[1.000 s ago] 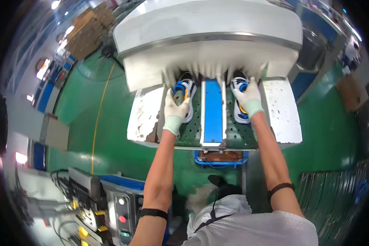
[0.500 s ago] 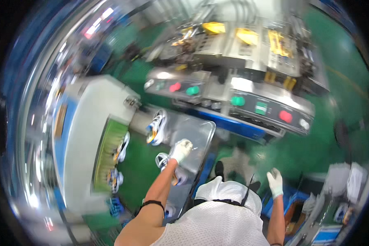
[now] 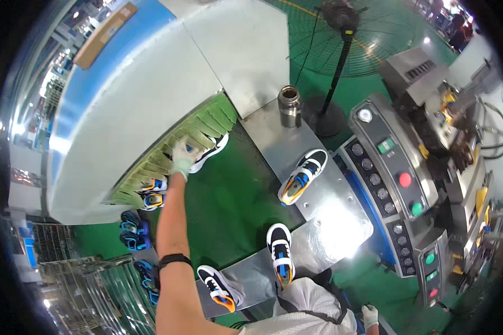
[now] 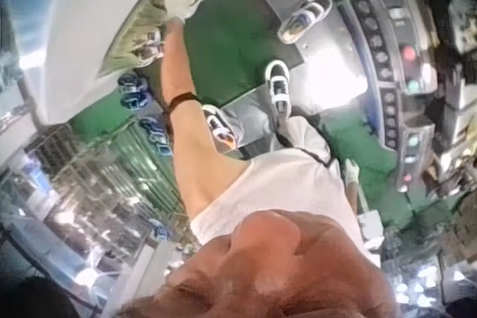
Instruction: Operating machinery and placing sneakers on a conveyor belt in a shoe factory.
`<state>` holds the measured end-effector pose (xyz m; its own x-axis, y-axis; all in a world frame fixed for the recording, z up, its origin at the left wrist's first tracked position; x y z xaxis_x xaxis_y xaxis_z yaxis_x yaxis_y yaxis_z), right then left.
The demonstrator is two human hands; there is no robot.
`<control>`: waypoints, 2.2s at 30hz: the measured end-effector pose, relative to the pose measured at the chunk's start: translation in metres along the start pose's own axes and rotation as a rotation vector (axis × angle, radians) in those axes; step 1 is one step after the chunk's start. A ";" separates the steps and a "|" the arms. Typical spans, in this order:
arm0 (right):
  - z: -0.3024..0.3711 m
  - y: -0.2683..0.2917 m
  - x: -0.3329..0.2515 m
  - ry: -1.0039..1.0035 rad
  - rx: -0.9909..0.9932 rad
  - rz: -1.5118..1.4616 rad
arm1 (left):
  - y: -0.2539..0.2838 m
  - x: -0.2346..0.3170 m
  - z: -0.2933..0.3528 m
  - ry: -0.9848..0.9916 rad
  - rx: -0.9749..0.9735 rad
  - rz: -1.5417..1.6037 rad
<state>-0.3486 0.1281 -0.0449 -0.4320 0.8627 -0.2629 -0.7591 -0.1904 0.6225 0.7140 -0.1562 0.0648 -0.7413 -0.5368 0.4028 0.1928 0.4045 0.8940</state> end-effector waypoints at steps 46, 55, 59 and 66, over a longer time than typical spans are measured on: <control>0.169 0.187 -0.422 0.786 -1.143 -1.538 | 0.035 0.706 0.241 -0.510 -0.546 1.186; 0.108 0.226 -0.413 0.764 -0.877 -1.678 | -0.109 0.847 0.134 -0.435 -0.570 0.947; 0.096 0.230 -0.408 0.722 -0.793 -1.731 | -0.172 0.869 0.120 -0.421 -0.566 0.776; 0.093 0.239 -0.395 0.690 -0.662 -1.650 | -0.264 0.885 0.104 -0.630 -0.426 0.527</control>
<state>-0.3139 -0.2144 0.2758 0.8482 0.0681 -0.5252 -0.5247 0.2422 -0.8161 -0.0601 -0.6611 0.1652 -0.6793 0.1914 0.7085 0.7321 0.1088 0.6725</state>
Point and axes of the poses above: each hand's wrist, its own z-axis away from the middle knuckle, its own y-axis out of the back of the hand, x = y × z, the point moved 10 cm from there along -z, towards the middle knuckle, and after that the axes turned 2 degrees about x, right-handed, at the moved point
